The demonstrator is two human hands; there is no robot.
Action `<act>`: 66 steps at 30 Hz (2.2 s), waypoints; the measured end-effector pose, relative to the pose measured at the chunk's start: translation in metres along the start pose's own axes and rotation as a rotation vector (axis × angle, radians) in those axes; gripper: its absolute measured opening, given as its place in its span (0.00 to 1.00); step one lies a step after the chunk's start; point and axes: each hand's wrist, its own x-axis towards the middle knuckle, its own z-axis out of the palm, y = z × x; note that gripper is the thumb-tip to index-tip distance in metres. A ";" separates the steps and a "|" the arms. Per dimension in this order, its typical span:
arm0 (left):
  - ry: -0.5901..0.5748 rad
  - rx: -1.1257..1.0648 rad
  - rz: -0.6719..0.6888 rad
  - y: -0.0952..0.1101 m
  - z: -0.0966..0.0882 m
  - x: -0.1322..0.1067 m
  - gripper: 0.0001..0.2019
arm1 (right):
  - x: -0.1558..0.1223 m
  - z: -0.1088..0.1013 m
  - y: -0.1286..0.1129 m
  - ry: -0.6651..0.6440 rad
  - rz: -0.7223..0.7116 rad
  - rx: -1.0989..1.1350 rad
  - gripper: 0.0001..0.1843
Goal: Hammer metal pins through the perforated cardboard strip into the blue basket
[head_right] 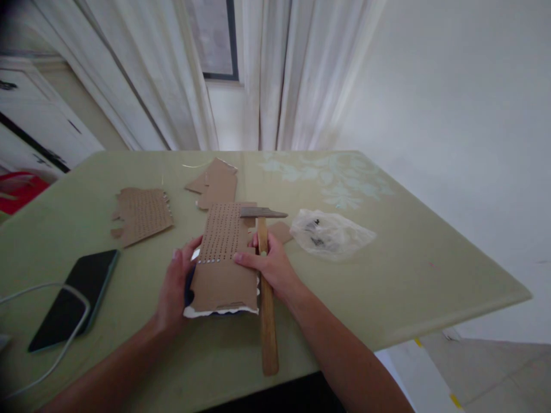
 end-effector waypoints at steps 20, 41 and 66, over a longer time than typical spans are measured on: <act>0.170 0.363 0.299 0.006 -0.024 0.030 0.34 | 0.005 -0.003 0.002 0.053 -0.166 -0.208 0.30; 0.207 1.390 0.520 0.037 -0.080 0.066 0.16 | 0.003 -0.004 0.000 0.010 -0.171 -0.235 0.30; -0.197 0.832 0.642 0.037 -0.029 0.015 0.08 | -0.002 0.002 0.003 -0.064 -0.153 -0.253 0.30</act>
